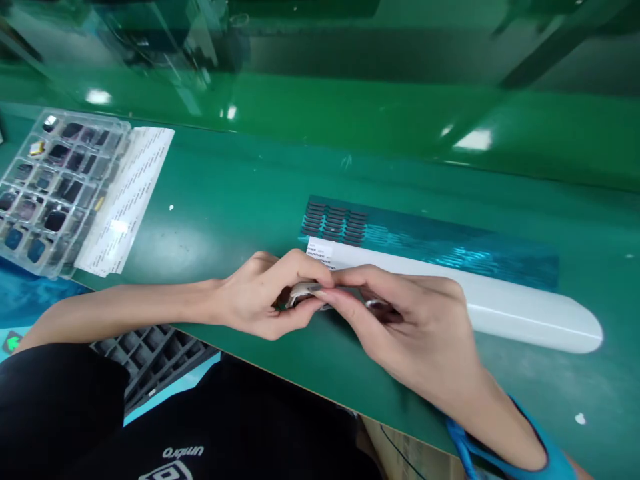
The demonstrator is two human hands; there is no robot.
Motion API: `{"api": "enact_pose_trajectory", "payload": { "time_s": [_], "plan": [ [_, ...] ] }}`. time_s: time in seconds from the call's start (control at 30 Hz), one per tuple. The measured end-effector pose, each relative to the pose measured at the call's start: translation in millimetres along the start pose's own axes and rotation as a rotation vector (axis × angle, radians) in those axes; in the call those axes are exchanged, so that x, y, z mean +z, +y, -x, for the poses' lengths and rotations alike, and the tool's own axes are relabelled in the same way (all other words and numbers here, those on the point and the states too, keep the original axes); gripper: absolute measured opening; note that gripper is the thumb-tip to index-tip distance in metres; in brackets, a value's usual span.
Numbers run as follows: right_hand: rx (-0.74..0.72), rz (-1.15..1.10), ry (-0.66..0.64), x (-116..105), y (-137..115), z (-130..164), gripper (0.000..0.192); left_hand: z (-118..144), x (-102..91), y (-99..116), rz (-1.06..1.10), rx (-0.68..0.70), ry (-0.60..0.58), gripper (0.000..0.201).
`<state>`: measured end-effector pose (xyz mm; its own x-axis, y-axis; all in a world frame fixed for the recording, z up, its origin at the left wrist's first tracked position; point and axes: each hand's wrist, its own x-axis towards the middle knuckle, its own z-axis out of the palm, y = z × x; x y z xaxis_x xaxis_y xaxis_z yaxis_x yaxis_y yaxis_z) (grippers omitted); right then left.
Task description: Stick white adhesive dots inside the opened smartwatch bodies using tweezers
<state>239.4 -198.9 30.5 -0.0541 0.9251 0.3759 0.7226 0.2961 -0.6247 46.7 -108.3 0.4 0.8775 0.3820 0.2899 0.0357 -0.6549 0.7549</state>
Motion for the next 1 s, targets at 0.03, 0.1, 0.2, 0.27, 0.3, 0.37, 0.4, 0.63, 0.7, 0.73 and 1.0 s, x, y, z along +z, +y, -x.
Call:
{"api": "enact_pose_trajectory", "payload": {
  "time_s": [0.03,0.1,0.2,0.27,0.3,0.37,0.4,0.63,0.7,0.73,1.0],
  "plan": [
    [0.006,-0.014,-0.006,-1,1,1,0.016,0,-0.6,1,0.014,-0.004,-0.019,0.022],
    [-0.020,0.026,0.008,-4,4,3,0.010,-1,-2.0,3,0.073,-0.042,-0.046,0.024],
    [-0.216,0.227,0.074,-8,9,9,0.026,-3,-4.0,6,0.200,-0.130,-0.002,0.022],
    [-0.319,0.345,0.061,-10,11,14,0.058,-4,-5.1,7,0.265,-0.141,0.049,0.020],
    [-0.328,0.384,0.029,-12,11,16,0.070,-5,-5.4,7,0.283,-0.128,0.071,0.019],
    [-0.327,0.443,-0.031,-15,9,20,0.080,-5,-5.5,7,0.299,-0.103,0.090,0.018],
    [-0.356,0.474,-0.055,-17,8,20,0.080,-5,-5.3,8,0.297,-0.095,0.096,0.018],
    [-0.681,0.610,0.035,-21,4,7,0.048,-3,-4.7,12,0.270,-0.102,0.083,0.015],
    [-0.643,0.601,-0.016,-20,6,11,0.054,-4,-5.2,11,0.291,-0.131,0.083,0.012],
    [-0.617,0.582,-0.036,-19,8,14,0.059,-4,-5.3,10,0.300,-0.144,0.090,0.011],
    [-0.290,0.273,0.028,-6,9,32,0.070,-5,1.3,6,0.249,-0.032,0.205,0.011]
  ]
}}
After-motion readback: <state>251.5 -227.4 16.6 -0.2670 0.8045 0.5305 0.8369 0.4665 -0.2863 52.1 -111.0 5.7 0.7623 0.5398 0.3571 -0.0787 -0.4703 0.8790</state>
